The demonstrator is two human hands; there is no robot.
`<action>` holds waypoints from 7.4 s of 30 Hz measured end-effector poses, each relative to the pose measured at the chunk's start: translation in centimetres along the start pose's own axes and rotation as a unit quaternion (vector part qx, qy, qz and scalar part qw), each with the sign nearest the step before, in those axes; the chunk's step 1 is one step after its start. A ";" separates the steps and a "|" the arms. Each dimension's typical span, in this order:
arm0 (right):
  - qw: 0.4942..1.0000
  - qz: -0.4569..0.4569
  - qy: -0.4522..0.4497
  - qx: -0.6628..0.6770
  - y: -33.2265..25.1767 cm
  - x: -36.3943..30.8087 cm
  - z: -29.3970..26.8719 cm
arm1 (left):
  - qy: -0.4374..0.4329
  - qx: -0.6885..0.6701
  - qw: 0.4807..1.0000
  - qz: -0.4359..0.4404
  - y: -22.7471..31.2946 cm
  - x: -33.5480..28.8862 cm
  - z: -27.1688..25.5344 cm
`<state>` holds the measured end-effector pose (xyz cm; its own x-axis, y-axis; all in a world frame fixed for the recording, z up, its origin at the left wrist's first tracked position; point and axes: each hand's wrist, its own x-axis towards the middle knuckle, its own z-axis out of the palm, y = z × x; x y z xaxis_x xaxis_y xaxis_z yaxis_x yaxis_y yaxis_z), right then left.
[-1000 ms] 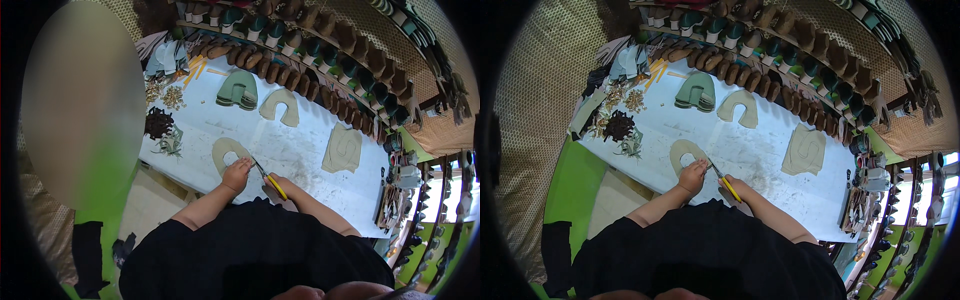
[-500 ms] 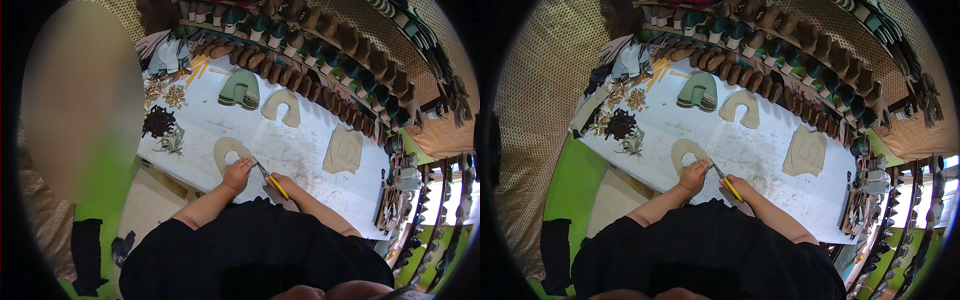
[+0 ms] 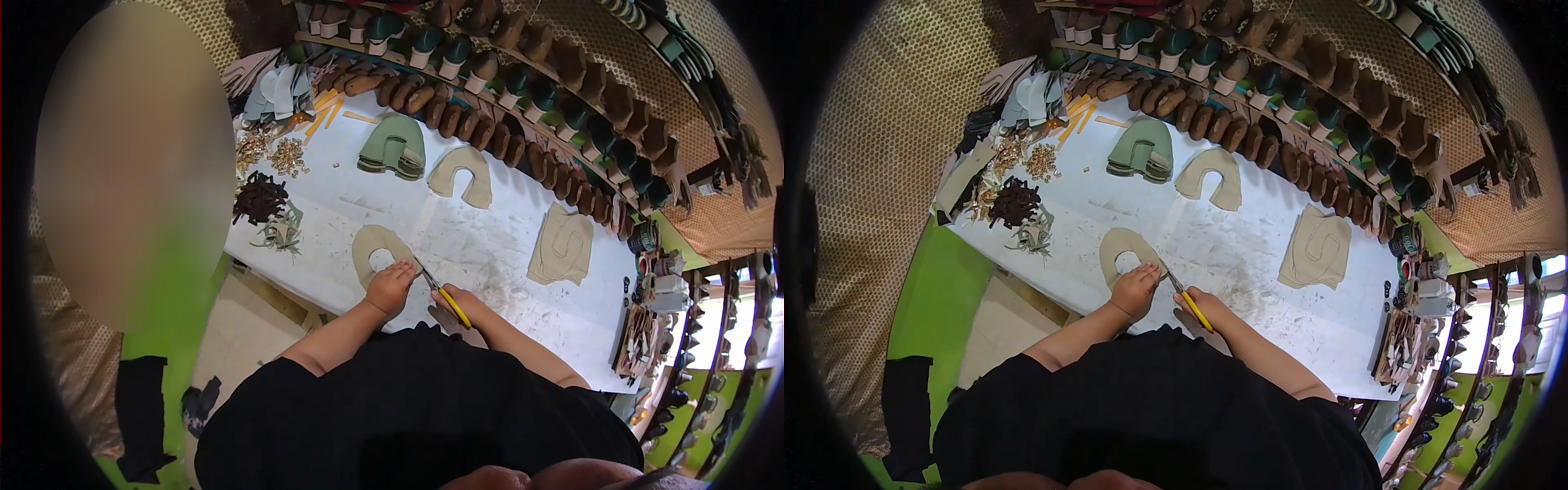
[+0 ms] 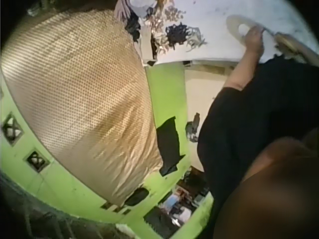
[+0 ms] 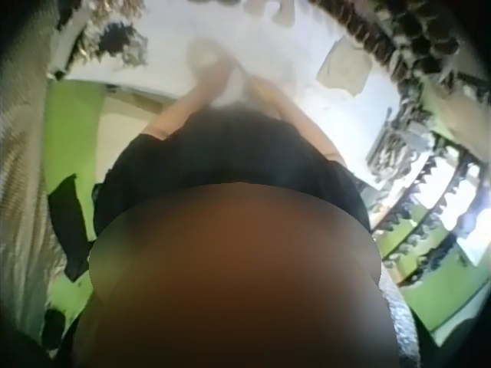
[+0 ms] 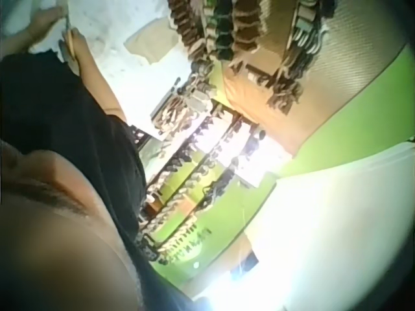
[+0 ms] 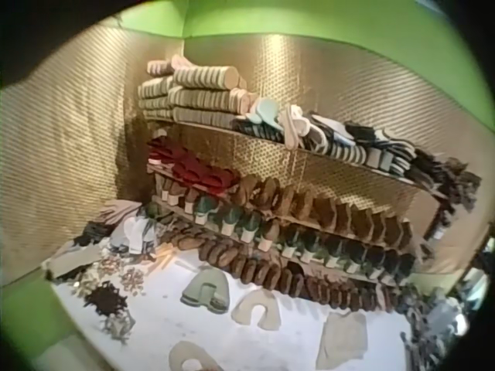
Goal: Cutting out pieces of material for shoe assembly using scissors.
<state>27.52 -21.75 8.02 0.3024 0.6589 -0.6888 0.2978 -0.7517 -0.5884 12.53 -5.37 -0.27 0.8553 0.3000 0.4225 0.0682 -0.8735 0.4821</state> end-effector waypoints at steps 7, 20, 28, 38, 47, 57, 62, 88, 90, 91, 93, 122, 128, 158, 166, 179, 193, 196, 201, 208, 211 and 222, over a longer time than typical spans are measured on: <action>0.999 -0.030 0.030 -0.031 1.4 0.8 1.0 | 0.002 -0.012 1.000 0.006 -0.3 -0.5 0.4; 1.000 -0.005 0.011 -0.008 0.7 -0.3 1.7 | -0.008 -0.005 0.999 0.031 0.5 -1.0 -0.6; 0.998 -0.030 0.059 -0.011 2.4 0.3 3.3 | -0.019 -0.017 0.998 0.057 0.3 -2.3 0.1; 0.999 0.027 -0.017 0.040 1.8 -2.2 2.3 | -0.020 -0.031 0.998 0.057 0.8 -2.4 -0.7; 0.995 -0.004 0.012 0.099 4.5 -1.8 4.6 | -0.093 0.076 0.991 0.054 1.4 -1.7 0.3; 0.989 0.002 0.018 0.149 5.4 -2.5 5.1 | -0.057 0.115 0.989 0.073 0.8 -2.6 1.5; 0.990 -0.011 0.022 0.142 5.2 -3.3 5.1 | -0.045 0.071 0.994 0.071 1.0 -2.3 0.6; 0.955 -0.032 -0.038 0.291 4.4 -3.3 6.9 | 0.006 0.019 0.998 0.057 2.4 -3.6 1.6; 0.951 -0.035 -0.052 0.303 4.7 -2.7 7.1 | 0.002 0.015 0.998 0.058 2.4 -3.5 1.5; 0.958 -0.029 -0.042 0.283 4.9 -2.4 7.3 | -0.002 0.002 0.998 0.055 2.4 -3.7 1.5; 0.964 -0.022 -0.032 0.263 4.4 -2.4 7.2 | -0.006 -0.010 0.999 0.051 2.4 -3.8 1.4; 0.995 0.001 0.088 0.042 1.4 -3.7 6.8 | 0.017 -0.049 0.998 0.043 2.8 -3.8 1.7; 0.992 -0.021 0.121 0.005 2.6 -3.1 7.8 | 0.019 -0.032 0.998 0.052 3.0 -3.7 1.6; 0.906 -0.042 0.313 -0.282 7.9 -4.6 1.7 | -0.033 0.020 0.994 0.106 3.7 -3.8 0.9; 0.913 0.023 0.282 -0.294 8.0 -5.5 0.3 | -0.082 -0.065 0.983 0.153 2.1 -2.1 -4.3; 0.871 0.023 0.344 -0.350 8.1 -1.1 1.1 | -0.216 0.193 0.940 -0.179 -8.5 -7.0 -11.6; 0.853 -0.092 0.482 -0.176 4.6 3.4 3.9 | -0.265 0.125 0.954 -0.059 -10.5 -5.5 -13.4; 0.839 -0.082 0.526 -0.115 5.1 5.4 4.9 | -0.252 0.133 0.958 -0.035 -10.5 -5.3 -13.4; 0.791 -0.047 0.567 -0.226 3.6 6.3 6.5 | -0.208 0.100 0.973 0.006 -11.5 -6.2 -13.3; 0.852 0.026 0.513 -0.100 -1.7 8.0 8.1 | -0.204 0.078 0.976 0.027 -11.9 -6.5 -13.3; 0.851 0.044 0.506 -0.130 -2.3 8.1 8.7 | -0.210 0.077 0.974 0.030 -11.9 -6.3 -13.4; 0.838 0.058 0.460 -0.287 -1.8 10.1 7.8 | -0.157 0.011 0.986 0.063 -12.4 -6.9 -13.5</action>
<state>22.95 -13.98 -1.23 0.8514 0.5226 0.0460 0.5245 -0.8495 -0.0573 -1.21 8.53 1.23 0.9740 0.0590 0.2185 -0.0400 -0.9055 0.4225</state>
